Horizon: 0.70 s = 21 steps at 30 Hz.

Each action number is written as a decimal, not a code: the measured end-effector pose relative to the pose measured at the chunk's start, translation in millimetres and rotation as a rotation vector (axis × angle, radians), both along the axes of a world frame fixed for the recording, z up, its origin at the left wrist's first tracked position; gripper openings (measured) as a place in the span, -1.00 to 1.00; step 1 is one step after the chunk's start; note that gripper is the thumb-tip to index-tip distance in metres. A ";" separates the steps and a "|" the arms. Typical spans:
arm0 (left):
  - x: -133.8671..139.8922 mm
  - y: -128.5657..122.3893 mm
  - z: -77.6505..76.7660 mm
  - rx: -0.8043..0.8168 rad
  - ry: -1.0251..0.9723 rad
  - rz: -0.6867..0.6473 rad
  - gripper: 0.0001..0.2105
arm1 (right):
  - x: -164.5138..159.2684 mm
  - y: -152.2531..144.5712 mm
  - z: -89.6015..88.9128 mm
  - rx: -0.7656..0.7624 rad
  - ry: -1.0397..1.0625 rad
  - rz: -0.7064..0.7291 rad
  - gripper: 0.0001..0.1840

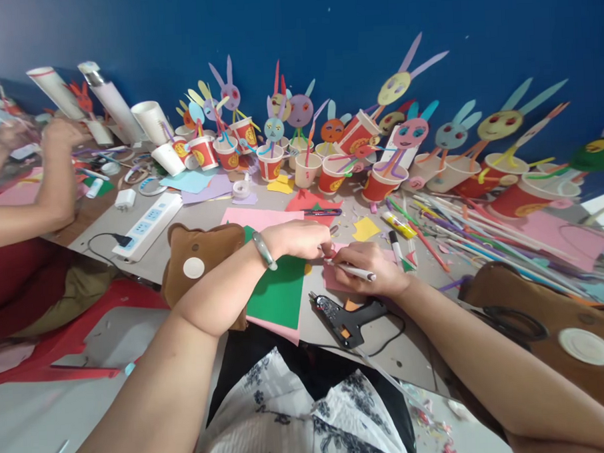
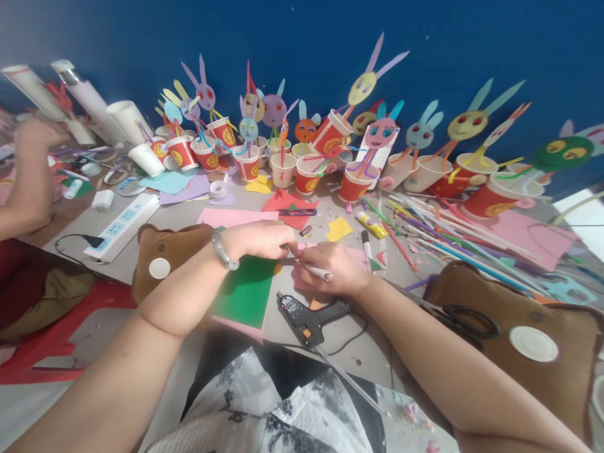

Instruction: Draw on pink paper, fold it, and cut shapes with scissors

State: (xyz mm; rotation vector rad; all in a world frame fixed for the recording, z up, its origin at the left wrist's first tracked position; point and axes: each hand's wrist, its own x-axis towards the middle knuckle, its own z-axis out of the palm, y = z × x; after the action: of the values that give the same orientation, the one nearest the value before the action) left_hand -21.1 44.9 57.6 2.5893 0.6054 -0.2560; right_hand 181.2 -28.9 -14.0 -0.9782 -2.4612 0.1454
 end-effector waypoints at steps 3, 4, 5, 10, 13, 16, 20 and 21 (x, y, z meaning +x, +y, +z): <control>-0.2 -0.4 0.7 0.001 0.006 0.006 -0.65 | -0.2 -0.4 0.5 0.026 -0.023 0.020 -0.79; -0.2 -0.6 1.0 0.001 0.005 0.008 -0.65 | -0.4 -0.4 0.7 0.038 -0.021 0.034 -0.79; -0.2 -0.7 1.1 0.002 0.003 0.009 -0.65 | -0.5 -0.3 1.0 0.049 -0.019 0.048 -0.79; -0.2 -0.7 0.4 0.008 -0.001 0.010 -0.63 | -0.8 0.7 2.6 0.074 -0.030 0.084 -0.81; -0.4 -0.2 -0.4 0.005 -0.005 0.004 -0.65 | -1.3 0.6 5.4 0.071 -0.021 0.101 -0.81; -0.4 -0.3 0.3 0.008 -0.001 -0.013 -0.67 | -1.7 0.1 8.6 0.045 -0.017 0.084 -0.80; 0.2 -2.1 4.1 0.011 0.031 0.010 -0.65 | -1.5 0.0 11.0 0.019 -0.005 0.058 -0.81; 0.3 -2.5 4.9 0.012 0.039 0.017 -0.65 | -1.3 0.0 11.4 0.019 0.005 0.053 -0.81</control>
State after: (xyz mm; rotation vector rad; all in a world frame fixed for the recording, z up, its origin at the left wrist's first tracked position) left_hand -20.7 42.4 62.4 2.5952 0.6449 -0.2983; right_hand 179.8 -28.8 -2.6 -0.9038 -2.4807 0.1413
